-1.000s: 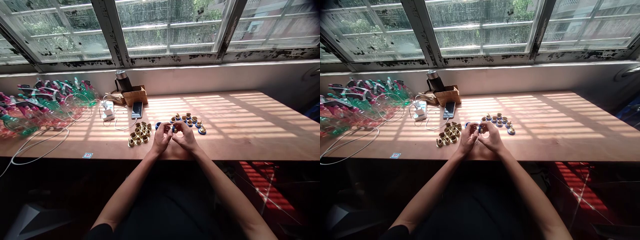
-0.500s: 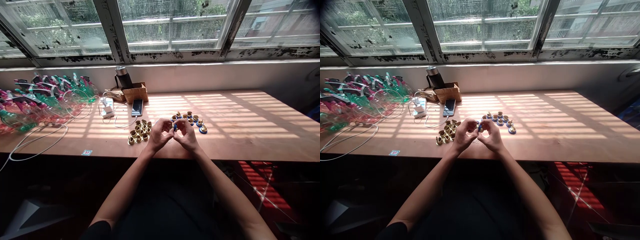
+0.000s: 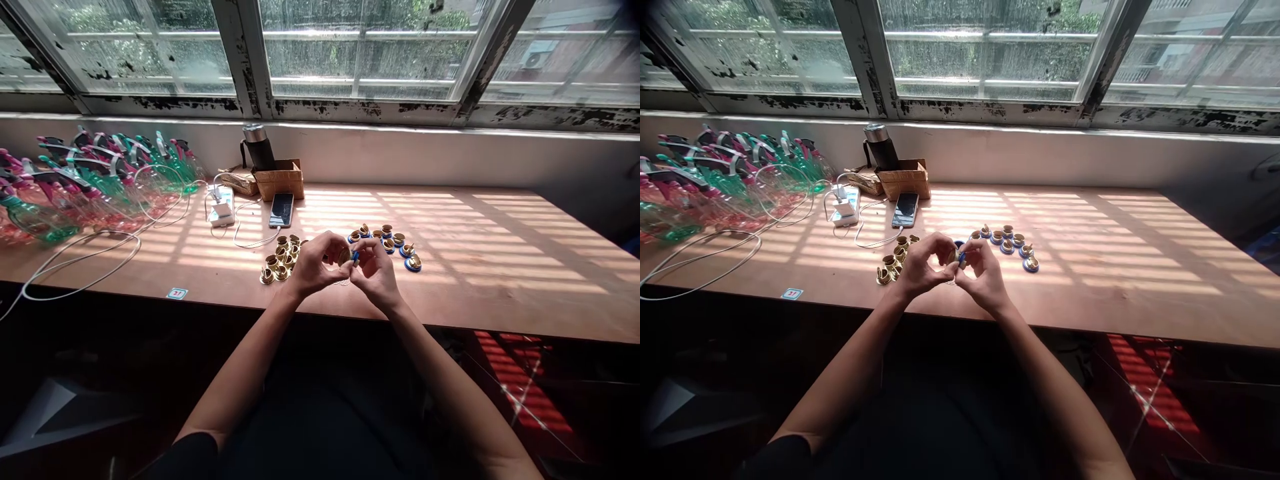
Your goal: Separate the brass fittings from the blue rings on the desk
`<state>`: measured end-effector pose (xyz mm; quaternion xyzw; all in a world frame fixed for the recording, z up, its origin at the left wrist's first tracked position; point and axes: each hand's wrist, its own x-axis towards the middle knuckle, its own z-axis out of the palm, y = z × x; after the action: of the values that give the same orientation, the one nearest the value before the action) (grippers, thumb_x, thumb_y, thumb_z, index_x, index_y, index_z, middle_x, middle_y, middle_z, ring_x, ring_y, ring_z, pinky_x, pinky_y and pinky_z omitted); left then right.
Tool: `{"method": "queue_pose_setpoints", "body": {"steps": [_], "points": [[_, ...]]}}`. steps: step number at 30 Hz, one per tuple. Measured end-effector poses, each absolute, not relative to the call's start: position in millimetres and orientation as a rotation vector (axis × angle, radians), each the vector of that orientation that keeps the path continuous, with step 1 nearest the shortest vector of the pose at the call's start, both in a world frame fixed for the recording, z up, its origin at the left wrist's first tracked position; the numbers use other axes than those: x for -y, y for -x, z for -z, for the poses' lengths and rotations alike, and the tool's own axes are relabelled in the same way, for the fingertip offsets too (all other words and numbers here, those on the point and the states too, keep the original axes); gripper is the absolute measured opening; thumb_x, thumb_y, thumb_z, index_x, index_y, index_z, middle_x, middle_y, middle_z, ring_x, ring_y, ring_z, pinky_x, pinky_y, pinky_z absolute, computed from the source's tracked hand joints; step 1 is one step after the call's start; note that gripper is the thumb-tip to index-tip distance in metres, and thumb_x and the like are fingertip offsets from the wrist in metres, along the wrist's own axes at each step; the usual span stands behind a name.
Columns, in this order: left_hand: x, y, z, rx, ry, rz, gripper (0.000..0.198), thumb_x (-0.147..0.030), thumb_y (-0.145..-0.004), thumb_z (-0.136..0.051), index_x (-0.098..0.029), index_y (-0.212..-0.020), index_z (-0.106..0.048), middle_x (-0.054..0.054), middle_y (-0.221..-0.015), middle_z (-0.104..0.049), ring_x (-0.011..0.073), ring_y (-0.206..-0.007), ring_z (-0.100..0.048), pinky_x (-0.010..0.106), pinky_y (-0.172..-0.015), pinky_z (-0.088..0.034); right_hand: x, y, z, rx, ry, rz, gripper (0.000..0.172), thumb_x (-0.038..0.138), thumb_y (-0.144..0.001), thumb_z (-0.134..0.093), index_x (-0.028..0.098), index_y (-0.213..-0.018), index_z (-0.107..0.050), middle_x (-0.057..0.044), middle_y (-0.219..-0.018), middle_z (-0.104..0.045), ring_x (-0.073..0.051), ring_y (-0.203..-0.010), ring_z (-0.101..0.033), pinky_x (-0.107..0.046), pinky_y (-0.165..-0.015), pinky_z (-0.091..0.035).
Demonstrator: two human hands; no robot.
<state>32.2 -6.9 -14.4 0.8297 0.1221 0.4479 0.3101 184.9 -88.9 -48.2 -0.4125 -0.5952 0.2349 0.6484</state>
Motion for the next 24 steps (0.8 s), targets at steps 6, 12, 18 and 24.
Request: {"method": "queue_pose_setpoints", "body": {"steps": [6,12,18,24], "points": [[7,-34,17,-0.397,-1.941,-1.172,0.024,-0.034,-0.086,-0.078,-0.018,-0.096,-0.063,0.000,-0.079,-0.062,0.0102,-0.066,-0.058,0.022,-0.062,-0.050,91,-181,41,1.264,0.974,-0.528,0.036,0.044,-0.089,-0.075,0.029,-0.107,-0.049,-0.004,-0.104,-0.063,-0.020,-0.091,-0.068,-0.037,-0.081,-0.062],[-2,-31,14,-0.527,-1.724,-1.356,0.030,-0.041,-0.091,-0.075,-0.017,-0.108,-0.066,0.005,-0.091,-0.071,0.0146,-0.078,-0.071,0.026,-0.072,-0.058,83,-198,44,1.247,1.092,-0.306,0.034,0.034,-0.090,-0.073,0.027,-0.119,-0.057,-0.007,-0.112,-0.069,-0.021,-0.092,-0.070,-0.037,-0.082,-0.061],[-19,-26,14,-0.591,-1.305,-1.364,0.036,-0.049,-0.098,-0.066,-0.020,-0.119,-0.067,0.006,-0.100,-0.073,0.0159,-0.090,-0.076,0.030,-0.082,-0.062,57,-221,39,1.478,1.461,-0.095,0.036,0.028,-0.086,-0.072,0.022,-0.121,-0.071,-0.006,-0.097,-0.075,-0.022,-0.080,-0.066,-0.040,-0.080,-0.057],[-34,-22,24,-0.595,-1.133,-1.307,0.047,-0.039,-0.085,-0.084,-0.018,-0.122,-0.064,0.009,-0.113,-0.074,0.0153,-0.092,-0.074,0.031,-0.085,-0.063,31,-225,43,1.695,1.606,-0.073,0.044,0.018,-0.078,-0.065,0.018,-0.120,-0.077,-0.010,-0.099,-0.079,-0.027,-0.086,-0.069,-0.042,-0.086,-0.056]]}}
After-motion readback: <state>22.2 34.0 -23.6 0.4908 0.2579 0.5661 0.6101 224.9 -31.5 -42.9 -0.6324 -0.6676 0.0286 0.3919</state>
